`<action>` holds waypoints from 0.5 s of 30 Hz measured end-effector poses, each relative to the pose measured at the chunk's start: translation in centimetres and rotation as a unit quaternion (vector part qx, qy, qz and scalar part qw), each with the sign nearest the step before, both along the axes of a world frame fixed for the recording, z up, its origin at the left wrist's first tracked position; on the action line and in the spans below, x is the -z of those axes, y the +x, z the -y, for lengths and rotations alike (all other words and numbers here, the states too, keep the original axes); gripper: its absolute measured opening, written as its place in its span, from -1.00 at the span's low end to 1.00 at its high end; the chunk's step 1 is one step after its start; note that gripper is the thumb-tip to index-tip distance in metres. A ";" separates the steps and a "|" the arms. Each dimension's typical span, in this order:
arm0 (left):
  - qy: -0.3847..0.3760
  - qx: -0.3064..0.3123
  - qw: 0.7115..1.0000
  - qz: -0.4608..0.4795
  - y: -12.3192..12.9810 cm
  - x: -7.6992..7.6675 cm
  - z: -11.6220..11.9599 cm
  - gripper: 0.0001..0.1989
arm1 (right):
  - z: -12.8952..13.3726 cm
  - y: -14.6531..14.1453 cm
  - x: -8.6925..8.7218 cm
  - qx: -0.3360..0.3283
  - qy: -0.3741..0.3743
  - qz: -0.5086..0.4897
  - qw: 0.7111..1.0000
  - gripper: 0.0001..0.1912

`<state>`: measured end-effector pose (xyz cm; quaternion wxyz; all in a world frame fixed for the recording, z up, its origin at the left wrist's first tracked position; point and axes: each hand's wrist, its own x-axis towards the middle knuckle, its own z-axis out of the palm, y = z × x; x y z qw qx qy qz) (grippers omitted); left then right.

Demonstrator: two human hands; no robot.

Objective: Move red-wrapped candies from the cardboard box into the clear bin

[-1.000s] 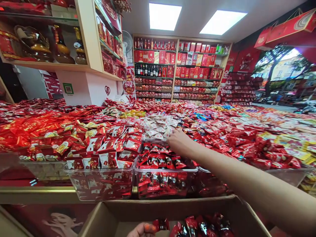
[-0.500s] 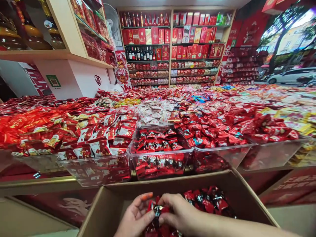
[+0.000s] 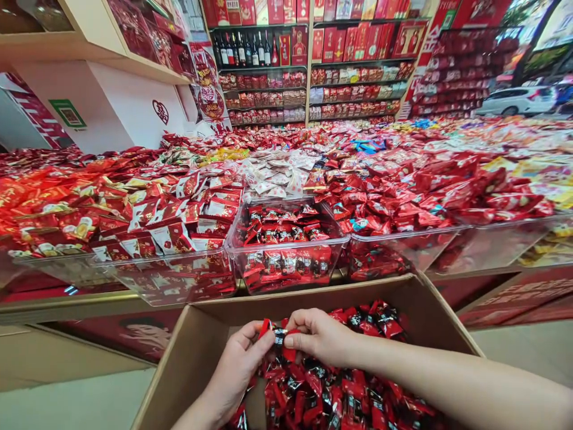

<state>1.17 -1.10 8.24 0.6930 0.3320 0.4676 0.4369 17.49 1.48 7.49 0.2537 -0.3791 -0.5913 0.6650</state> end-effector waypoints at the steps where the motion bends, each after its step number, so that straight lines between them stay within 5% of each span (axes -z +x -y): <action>1: -0.004 0.003 1.000 -0.005 0.0 -0.1 0.0 -0.86 | 0.0 0.0 0.0 0.004 0.014 0.015 1.000 -0.78; 5: -0.004 -0.008 0.999 0.031 -0.5 -0.1 -0.1 -0.96 | -0.3 -0.1 -0.3 0.044 0.111 0.067 0.991 -0.85; 9: 0.019 0.038 0.999 -0.013 -1.0 0.7 -0.5 -0.82 | -0.6 0.4 -1.0 0.056 0.261 0.152 0.952 -0.88; 15: -0.009 0.000 1.000 0.013 -0.7 3.1 -0.6 -0.87 | 0.3 -0.1 -1.5 -0.046 0.505 0.306 0.806 -0.80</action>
